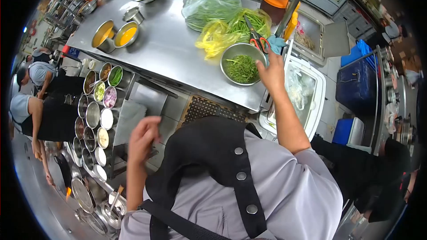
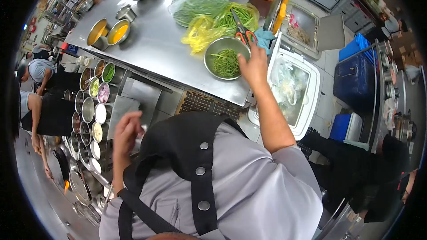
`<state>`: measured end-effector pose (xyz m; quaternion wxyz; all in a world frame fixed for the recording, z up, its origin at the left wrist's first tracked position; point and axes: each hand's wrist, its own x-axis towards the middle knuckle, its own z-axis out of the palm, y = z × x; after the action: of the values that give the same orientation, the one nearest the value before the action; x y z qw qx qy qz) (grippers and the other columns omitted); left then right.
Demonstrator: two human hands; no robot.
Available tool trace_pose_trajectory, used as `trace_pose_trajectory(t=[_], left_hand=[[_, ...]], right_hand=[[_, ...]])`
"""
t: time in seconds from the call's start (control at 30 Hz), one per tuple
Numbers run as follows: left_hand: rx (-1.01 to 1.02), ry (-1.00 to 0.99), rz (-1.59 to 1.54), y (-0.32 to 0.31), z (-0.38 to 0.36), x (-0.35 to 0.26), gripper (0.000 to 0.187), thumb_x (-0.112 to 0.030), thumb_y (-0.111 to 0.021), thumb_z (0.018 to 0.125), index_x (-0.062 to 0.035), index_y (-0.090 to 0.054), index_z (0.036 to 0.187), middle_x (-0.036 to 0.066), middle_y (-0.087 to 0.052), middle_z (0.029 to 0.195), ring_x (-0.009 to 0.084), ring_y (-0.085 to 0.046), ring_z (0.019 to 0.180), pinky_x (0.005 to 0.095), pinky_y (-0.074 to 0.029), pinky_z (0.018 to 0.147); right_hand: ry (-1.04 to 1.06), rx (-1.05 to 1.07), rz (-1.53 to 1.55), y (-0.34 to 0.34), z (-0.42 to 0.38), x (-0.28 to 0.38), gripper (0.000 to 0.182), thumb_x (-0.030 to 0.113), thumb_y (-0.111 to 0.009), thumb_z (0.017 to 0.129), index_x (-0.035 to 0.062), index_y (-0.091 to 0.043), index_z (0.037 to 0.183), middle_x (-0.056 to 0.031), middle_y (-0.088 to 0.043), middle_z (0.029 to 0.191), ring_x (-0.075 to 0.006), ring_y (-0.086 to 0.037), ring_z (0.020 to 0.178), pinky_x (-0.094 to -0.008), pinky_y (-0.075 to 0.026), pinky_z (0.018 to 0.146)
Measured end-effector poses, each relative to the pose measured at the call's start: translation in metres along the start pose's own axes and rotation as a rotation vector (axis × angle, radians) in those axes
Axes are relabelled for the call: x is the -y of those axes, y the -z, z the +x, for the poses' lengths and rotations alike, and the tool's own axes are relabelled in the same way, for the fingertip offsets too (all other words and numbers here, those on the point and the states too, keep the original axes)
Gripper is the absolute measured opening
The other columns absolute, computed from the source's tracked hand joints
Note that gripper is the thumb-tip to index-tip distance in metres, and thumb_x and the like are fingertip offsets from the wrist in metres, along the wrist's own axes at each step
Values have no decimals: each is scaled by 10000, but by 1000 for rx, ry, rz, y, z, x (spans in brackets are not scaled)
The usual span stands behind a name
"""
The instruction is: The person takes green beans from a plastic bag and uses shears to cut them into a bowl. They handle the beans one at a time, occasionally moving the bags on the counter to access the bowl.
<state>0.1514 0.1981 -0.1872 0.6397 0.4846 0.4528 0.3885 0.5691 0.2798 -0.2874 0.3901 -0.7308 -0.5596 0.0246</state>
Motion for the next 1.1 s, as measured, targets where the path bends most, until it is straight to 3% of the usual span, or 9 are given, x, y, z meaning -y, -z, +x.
trace_pose_trajectory(t=[0.07, 0.17, 0.33, 0.4, 0.53, 0.73, 0.9, 1.0, 1.1], left_hand=[[-165, 120, 346, -7, 35, 51, 270, -171, -617, 914, -13, -585, 1130, -14, -526, 771, 68, -508, 695, 215, -431, 617], [-24, 274, 168, -11, 62, 76, 222, -127, -600, 919, -17, -585, 1111, -12, -550, 812, 60, -511, 691, 212, -435, 624], [-23, 254, 71, -7, 119, 74, 192, -132, -614, 915, -24, -598, 1073, -20, -577, 795, 50, -510, 669, 202, -419, 614], [129, 290, 90, -10, 144, 69, 222, -140, -616, 915, -32, -583, 1107, -24, -571, 780, 50, -510, 672, 201, -415, 608], [302, 162, 281, -9, 200, 58, 264, -170, -636, 900, -31, -573, 1116, -22, -564, 778, 54, -496, 670, 211, -411, 608], [482, 127, 317, 2, 245, 47, 273, -170, -636, 891, -24, -569, 1112, -17, -559, 769, 64, -505, 685, 222, -424, 636], [555, 227, 368, 5, 265, 64, 280, -169, -642, 881, -22, -573, 1109, -18, -557, 764, 63, -503, 687, 225, -425, 639], [562, 226, 385, -7, 279, 79, 248, -115, -623, 887, -14, -582, 1110, -10, -576, 813, 71, -533, 708, 220, -444, 645], [468, -18, 451, -30, 299, 90, 252, -104, -626, 885, -4, -591, 1114, 11, -610, 857, 77, -566, 748, 227, -473, 687]], right_hand=[[-258, 255, 82, -2, 12, -20, 538, 227, -669, 817, 0, -491, 1270, -278, -550, 1155, -400, -558, 1054, -433, -442, 920], [-243, 347, 254, -24, 8, -37, 462, 228, -631, 849, 2, -527, 1239, -274, -555, 1185, -404, -567, 1054, -422, -456, 901], [-193, 215, 183, -36, 45, -33, 324, 197, -629, 865, 19, -604, 1135, -186, -634, 1040, -288, -642, 852, -373, -508, 741], [-27, 48, -175, -48, 65, -34, 317, 187, -636, 845, 33, -611, 1121, -204, -622, 1036, -342, -631, 907, -416, -505, 774], [-259, 377, -363, -64, 89, -23, 498, 234, -684, 788, 58, -528, 1226, -236, -595, 1064, -402, -585, 1034, -445, -480, 861], [-260, 536, -448, -29, 83, -32, 534, 243, -687, 786, 70, -515, 1261, -214, -681, 914, -340, -667, 810, -431, -525, 718], [-809, 427, 430, 36, 27, -6, 497, 248, -711, 819, 45, -535, 1237, -83, -648, 787, -127, -598, 636, -263, -470, 504], [-776, 208, 787, 43, -27, 15, 552, 121, -692, 833, 18, -458, 1322, -63, -641, 820, -129, -612, 639, -243, -456, 517], [-752, 317, 960, 40, -61, 36, 584, 91, -724, 795, -4, -446, 1300, -64, -635, 820, -157, -624, 661, -255, -486, 602]])
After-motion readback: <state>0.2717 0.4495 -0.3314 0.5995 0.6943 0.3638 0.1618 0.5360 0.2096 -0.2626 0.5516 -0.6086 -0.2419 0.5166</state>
